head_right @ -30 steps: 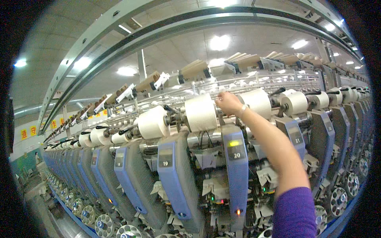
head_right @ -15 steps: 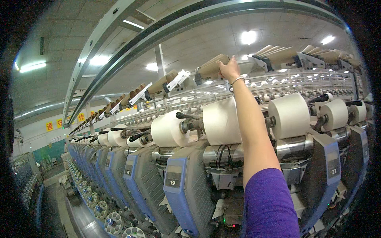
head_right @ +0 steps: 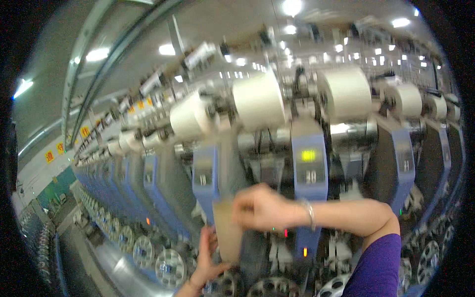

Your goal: The person repeatedly picks white cylindrical spools from a large cloth bag and places them into circular slots on a row of textile machines. The person occasionally reaches up to adjust a lever or switch on the machine above the spool rack. The task continues along the machine line with the same pick-and-place pattern.

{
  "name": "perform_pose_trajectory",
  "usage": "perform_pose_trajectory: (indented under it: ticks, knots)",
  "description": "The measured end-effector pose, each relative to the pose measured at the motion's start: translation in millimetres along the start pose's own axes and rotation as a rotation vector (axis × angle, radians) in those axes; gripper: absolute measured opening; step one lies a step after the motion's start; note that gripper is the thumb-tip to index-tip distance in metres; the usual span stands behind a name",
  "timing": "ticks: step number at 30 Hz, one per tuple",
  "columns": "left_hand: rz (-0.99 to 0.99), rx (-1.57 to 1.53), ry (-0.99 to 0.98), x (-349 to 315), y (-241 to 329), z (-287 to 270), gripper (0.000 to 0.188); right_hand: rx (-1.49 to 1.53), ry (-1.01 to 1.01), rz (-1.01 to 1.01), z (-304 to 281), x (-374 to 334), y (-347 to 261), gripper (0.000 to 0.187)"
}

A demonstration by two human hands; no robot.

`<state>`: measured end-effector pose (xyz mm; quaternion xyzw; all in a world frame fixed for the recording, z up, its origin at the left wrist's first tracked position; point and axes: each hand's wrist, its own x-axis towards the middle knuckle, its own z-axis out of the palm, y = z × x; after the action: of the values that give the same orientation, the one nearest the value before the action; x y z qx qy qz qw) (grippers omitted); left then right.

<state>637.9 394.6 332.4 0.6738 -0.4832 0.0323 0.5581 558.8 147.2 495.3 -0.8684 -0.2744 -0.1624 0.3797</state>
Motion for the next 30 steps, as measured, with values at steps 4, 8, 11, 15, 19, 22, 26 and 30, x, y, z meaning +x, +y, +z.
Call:
perform_pose_trajectory:
  ticks: [4, 8, 11, 15, 19, 22, 26, 30]
  knots:
    - [-0.601, -0.567, -0.299, -60, -39, 38, 0.082, 0.468, 0.098, 0.482, 164, -127, 65, 0.025]
    - [-0.799, -0.584, -0.084, -137, -97, 35, 0.074, 1.303, 0.542, 1.361, 262, -196, 174, 0.022]
    - [-0.807, -0.475, -0.066, -161, -123, 29, 0.081, 1.2, 0.772, 1.426, 301, -196, 289, 0.017]
    - [-0.63, -0.16, -0.134, -150, -128, 35, 0.093, 1.303, 1.205, 1.194, 297, -171, 382, 0.019]
    - [-0.489, 0.279, -0.07, -106, -118, 50, 0.103, 0.767, 1.029, 1.023, 301, -146, 270, 0.042]
    - [-0.316, 0.563, -0.008, -69, -103, 67, 0.104, 0.329, 0.776, 0.488, 303, -127, 127, 0.036]
    - [-0.261, 0.167, -0.113, -59, -67, 56, 0.086, 0.068, 0.538, 0.252, 232, -113, 75, 0.021]
    - [-0.165, -0.524, -0.172, -65, -52, 51, 0.069, 0.495, 0.541, 0.521, 199, -126, 138, 0.033]
